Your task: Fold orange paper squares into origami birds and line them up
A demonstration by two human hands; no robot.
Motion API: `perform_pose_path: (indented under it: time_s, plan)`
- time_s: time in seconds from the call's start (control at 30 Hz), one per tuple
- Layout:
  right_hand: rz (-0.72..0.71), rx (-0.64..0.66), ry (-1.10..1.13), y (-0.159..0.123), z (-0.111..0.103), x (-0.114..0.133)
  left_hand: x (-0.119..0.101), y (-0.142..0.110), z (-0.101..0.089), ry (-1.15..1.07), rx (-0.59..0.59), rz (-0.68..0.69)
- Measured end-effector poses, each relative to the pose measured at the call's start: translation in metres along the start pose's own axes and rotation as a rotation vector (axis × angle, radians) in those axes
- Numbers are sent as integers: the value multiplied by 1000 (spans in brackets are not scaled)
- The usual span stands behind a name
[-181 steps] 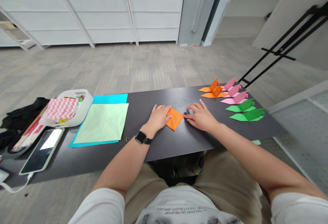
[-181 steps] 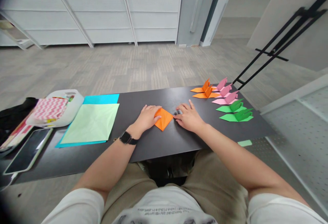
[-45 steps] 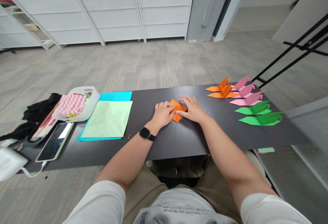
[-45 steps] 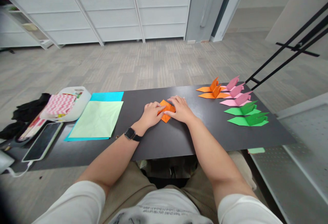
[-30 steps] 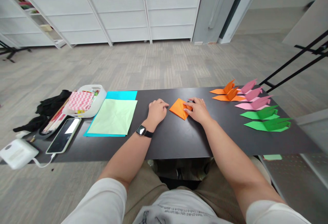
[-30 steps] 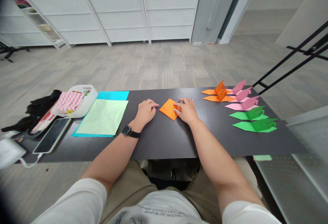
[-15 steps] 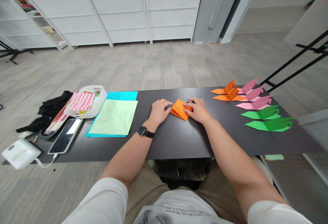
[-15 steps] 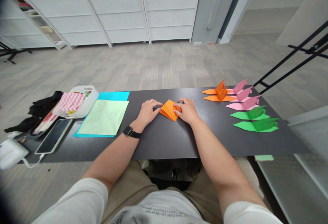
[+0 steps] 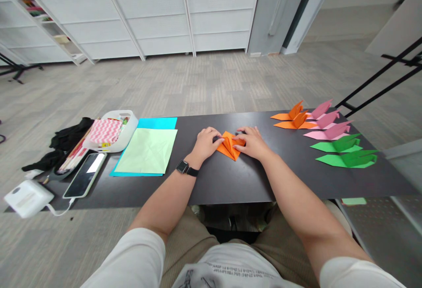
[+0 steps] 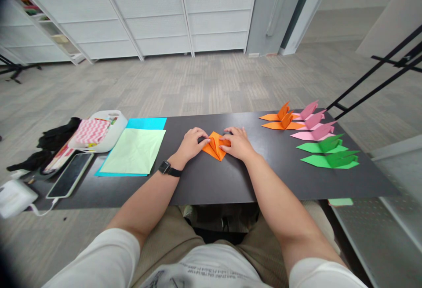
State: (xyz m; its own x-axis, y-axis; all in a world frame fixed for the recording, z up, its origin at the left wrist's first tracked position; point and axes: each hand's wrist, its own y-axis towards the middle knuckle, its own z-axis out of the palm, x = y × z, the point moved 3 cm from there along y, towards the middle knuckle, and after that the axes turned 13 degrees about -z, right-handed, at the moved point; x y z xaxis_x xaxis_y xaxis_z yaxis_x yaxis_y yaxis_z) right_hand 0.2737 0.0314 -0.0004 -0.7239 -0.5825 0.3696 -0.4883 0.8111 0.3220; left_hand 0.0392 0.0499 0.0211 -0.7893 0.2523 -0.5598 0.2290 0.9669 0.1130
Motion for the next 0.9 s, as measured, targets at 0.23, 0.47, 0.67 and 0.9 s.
perform_pose_path:
  time_s: [0.23,0.47,0.67,0.9]
  plan:
    - [-6,-8,-8,2,3,7,4,-1,6,51,-41,-69]
    - [-26,2,-14,3,3,12,3,-1,13,97,-69,-99]
    - [-134,70,-16,4,2,21,1,-2,14,105,-64,-60]
    - [-97,85,-30,4,2,21,-11,-10,2,110,18,55]
